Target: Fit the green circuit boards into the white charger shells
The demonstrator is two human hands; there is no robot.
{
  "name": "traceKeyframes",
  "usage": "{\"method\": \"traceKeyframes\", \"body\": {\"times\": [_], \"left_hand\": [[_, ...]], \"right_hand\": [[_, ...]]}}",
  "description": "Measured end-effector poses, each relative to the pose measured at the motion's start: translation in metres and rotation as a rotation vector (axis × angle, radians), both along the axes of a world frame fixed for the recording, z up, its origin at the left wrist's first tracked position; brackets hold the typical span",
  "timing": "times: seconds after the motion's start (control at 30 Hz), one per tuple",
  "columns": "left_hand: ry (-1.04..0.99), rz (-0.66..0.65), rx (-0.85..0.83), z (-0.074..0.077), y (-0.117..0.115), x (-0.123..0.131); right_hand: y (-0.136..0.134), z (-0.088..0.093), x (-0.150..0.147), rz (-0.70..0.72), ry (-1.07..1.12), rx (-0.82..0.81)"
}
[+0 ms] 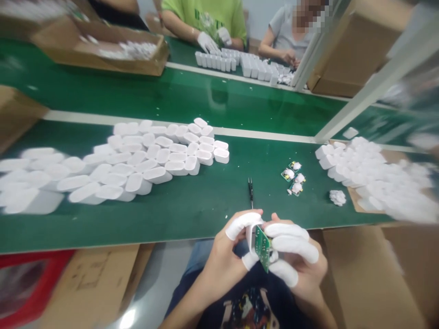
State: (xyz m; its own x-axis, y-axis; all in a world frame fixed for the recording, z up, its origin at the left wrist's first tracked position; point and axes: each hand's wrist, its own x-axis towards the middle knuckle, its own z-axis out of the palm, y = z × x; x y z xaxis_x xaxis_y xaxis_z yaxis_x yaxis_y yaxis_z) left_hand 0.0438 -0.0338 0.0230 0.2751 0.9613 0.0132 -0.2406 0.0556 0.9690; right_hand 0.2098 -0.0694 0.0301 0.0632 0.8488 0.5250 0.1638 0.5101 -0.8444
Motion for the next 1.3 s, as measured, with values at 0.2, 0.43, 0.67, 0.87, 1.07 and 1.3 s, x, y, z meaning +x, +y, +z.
{"method": "traceKeyframes", "body": {"times": [0.2,0.43,0.67,0.87,1.07,1.3], "left_hand": [[0.0,0.011,0.051,-0.008,-0.003,-0.002],[-0.017,0.021,0.02,-0.012,-0.003,-0.002],[-0.007,0.029,-0.073,-0.014,-0.001,-0.001],[0.035,0.036,-0.017,-0.019,-0.002,-0.005],[0.132,0.054,0.092,-0.018,-0.005,-0.006],[0.149,0.128,0.242,-0.017,-0.004,-0.003]], "right_hand": [[0.004,-0.003,-0.004,-0.007,-0.089,0.029],[0.009,-0.006,-0.011,0.032,-0.048,0.026],[0.007,-0.004,-0.019,0.011,-0.047,-0.109],[0.002,0.002,-0.023,0.001,0.125,-0.454],[0.006,0.006,-0.028,0.024,0.15,-0.472],[0.006,-0.005,-0.013,0.112,0.301,-0.385]]}}
